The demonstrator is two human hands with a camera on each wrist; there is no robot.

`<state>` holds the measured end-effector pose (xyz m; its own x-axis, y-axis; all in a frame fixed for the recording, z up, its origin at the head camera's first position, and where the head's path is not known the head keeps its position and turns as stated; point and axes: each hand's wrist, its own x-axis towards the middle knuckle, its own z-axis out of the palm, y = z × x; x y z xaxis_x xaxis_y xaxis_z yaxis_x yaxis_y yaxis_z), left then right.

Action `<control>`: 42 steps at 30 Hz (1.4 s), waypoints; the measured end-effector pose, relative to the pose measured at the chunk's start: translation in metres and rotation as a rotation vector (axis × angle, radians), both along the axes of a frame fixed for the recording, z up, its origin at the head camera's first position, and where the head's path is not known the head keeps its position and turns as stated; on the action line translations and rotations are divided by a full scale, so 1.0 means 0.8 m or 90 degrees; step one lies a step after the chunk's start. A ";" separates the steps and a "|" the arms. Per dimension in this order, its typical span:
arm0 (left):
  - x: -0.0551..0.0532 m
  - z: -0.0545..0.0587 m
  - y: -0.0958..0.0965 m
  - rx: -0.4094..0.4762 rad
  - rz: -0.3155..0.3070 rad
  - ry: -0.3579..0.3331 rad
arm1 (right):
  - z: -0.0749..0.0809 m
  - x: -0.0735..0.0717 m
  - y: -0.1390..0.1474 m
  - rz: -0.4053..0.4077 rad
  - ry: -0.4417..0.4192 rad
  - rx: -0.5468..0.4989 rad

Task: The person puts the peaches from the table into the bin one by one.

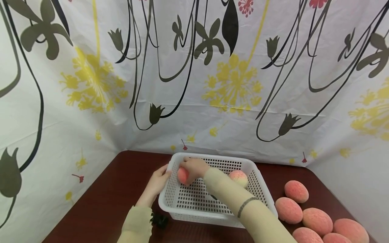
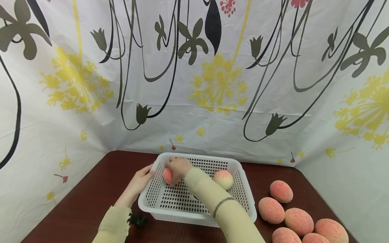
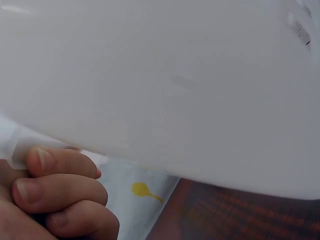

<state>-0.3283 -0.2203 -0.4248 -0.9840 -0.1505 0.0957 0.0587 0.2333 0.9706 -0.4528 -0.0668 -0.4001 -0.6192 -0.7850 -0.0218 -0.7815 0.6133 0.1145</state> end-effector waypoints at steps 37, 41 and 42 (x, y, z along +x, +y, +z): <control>-0.006 0.003 0.003 -0.001 0.001 -0.002 | 0.023 0.004 0.013 -0.023 -0.076 -0.053; -0.003 0.002 0.001 -0.004 0.006 -0.005 | 0.021 0.006 0.010 -0.025 -0.080 -0.046; -0.003 0.002 0.001 -0.004 0.009 -0.007 | 0.021 0.006 0.009 -0.026 -0.078 -0.041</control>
